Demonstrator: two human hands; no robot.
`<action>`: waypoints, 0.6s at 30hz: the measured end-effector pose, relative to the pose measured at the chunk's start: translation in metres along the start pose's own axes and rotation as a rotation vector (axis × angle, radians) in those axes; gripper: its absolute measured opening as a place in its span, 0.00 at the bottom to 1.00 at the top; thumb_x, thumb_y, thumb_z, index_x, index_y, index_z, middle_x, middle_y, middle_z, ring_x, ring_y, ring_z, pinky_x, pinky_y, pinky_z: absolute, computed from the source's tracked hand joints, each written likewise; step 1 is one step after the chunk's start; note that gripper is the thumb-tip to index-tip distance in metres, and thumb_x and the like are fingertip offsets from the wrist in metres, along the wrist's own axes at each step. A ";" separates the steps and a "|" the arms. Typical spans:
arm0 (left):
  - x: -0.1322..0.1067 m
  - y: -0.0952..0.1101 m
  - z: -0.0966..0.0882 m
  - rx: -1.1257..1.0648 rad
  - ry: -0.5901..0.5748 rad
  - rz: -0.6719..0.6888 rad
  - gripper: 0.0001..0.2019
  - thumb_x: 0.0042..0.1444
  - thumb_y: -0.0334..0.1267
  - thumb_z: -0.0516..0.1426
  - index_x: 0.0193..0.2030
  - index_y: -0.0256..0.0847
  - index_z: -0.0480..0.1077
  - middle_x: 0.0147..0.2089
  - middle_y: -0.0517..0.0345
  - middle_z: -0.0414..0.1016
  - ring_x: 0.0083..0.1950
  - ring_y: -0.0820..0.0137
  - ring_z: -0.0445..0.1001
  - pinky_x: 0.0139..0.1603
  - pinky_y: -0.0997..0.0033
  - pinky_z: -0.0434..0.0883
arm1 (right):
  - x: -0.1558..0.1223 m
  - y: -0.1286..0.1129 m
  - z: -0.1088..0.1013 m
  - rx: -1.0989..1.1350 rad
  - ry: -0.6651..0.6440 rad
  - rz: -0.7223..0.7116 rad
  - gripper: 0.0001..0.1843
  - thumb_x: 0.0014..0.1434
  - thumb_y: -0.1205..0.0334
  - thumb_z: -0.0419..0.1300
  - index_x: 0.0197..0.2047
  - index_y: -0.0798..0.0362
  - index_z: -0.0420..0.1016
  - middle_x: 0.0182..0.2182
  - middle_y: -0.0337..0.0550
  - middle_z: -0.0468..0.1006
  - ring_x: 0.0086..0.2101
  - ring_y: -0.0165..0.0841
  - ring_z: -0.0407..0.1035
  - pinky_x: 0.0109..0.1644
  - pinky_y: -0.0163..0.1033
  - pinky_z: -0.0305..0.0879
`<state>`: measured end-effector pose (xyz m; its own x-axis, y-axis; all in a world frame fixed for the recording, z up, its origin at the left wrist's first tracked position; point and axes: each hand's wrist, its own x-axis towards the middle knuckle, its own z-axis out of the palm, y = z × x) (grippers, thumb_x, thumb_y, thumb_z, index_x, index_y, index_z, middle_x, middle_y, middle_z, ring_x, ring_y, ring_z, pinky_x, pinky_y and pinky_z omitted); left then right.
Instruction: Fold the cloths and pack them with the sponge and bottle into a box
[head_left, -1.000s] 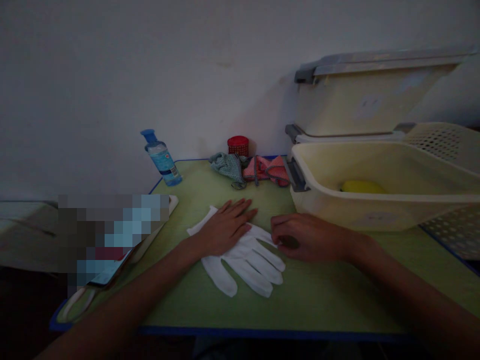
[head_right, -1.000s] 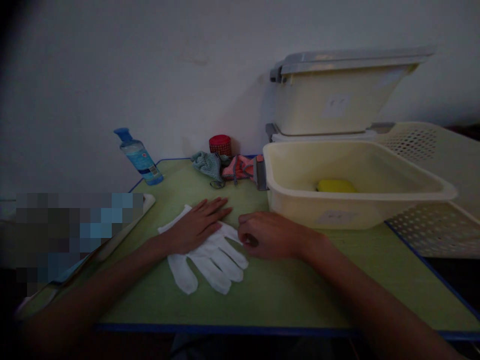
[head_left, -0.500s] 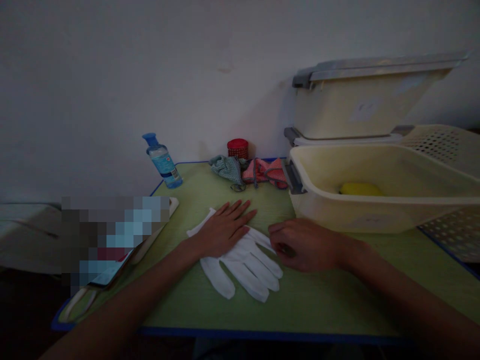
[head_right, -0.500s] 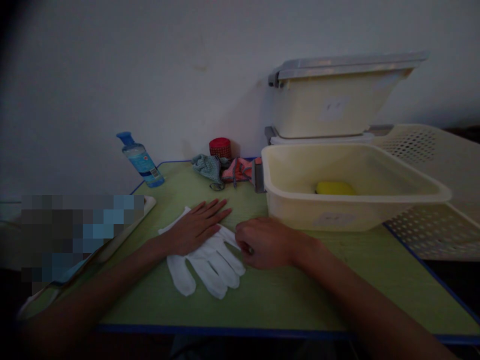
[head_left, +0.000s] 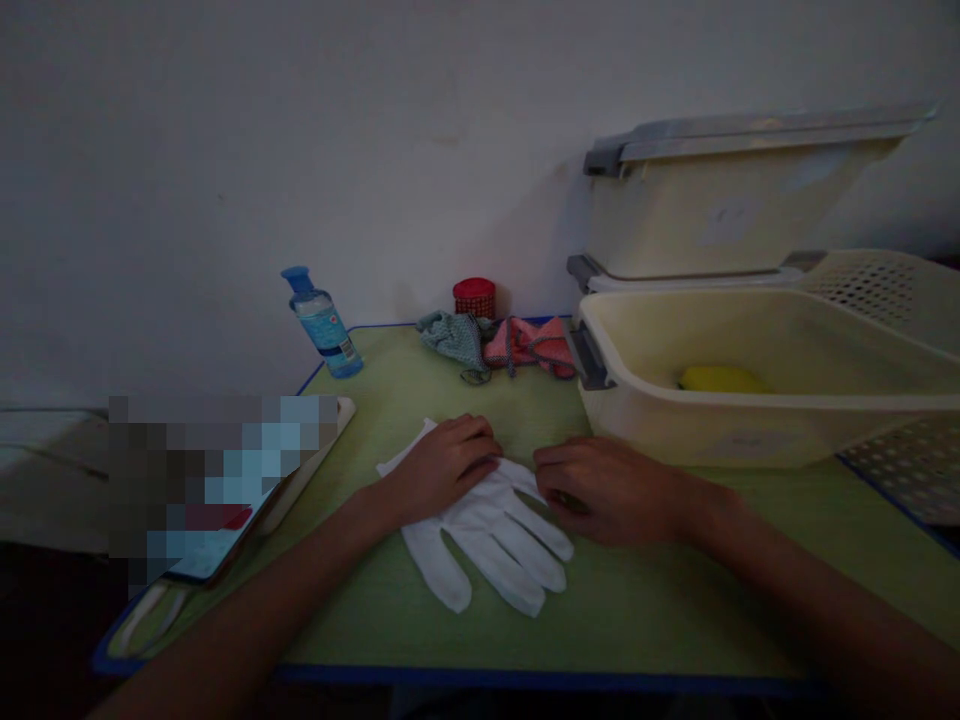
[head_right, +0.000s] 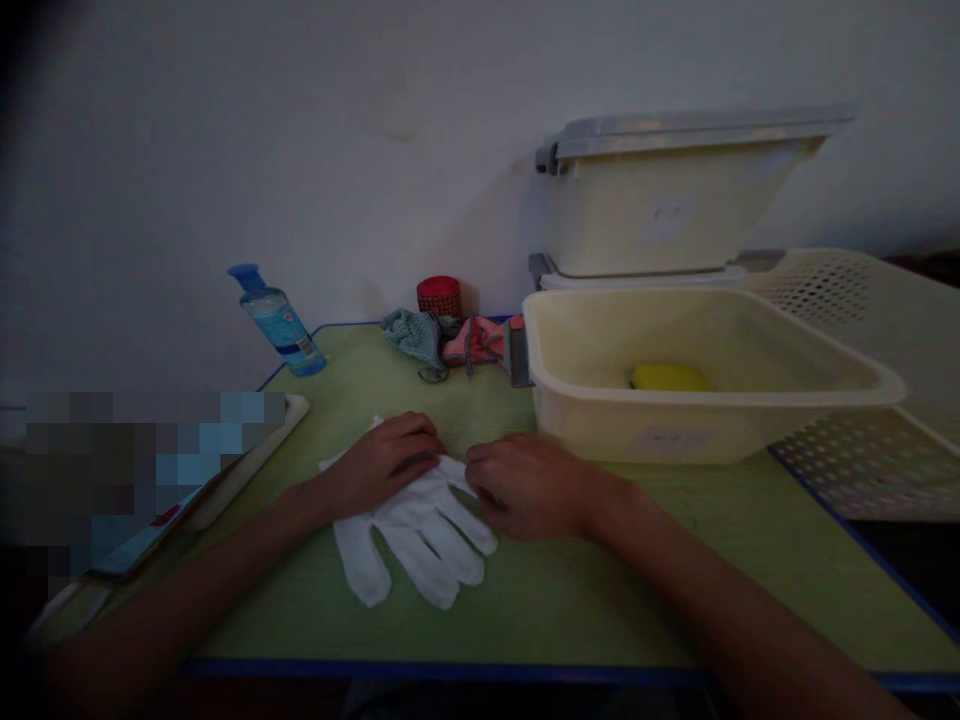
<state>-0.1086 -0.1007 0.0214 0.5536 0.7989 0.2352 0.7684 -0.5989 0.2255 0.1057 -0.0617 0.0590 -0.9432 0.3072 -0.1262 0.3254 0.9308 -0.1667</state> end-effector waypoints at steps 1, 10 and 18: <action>0.000 0.000 0.000 -0.001 0.002 0.000 0.12 0.62 0.36 0.47 0.39 0.36 0.70 0.39 0.52 0.68 0.41 0.68 0.68 0.43 0.67 0.66 | 0.000 0.000 0.000 -0.001 -0.006 0.002 0.05 0.53 0.68 0.51 0.28 0.56 0.67 0.28 0.41 0.70 0.30 0.30 0.65 0.33 0.34 0.55; -0.002 -0.001 0.004 0.096 0.041 0.065 0.14 0.63 0.37 0.45 0.37 0.36 0.70 0.37 0.52 0.69 0.38 0.68 0.68 0.40 0.68 0.66 | -0.001 0.000 0.000 0.013 0.001 -0.004 0.06 0.54 0.67 0.51 0.29 0.56 0.67 0.29 0.42 0.71 0.30 0.30 0.65 0.34 0.34 0.55; -0.007 -0.001 -0.001 0.126 0.042 0.080 0.14 0.63 0.36 0.45 0.42 0.36 0.70 0.42 0.50 0.71 0.43 0.66 0.70 0.46 0.64 0.68 | -0.001 -0.001 -0.001 -0.006 0.000 0.007 0.06 0.53 0.68 0.51 0.28 0.55 0.67 0.28 0.41 0.70 0.30 0.30 0.65 0.32 0.34 0.55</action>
<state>-0.1134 -0.1057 0.0206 0.6030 0.7443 0.2872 0.7581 -0.6467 0.0842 0.1065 -0.0623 0.0604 -0.9411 0.3133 -0.1269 0.3312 0.9300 -0.1597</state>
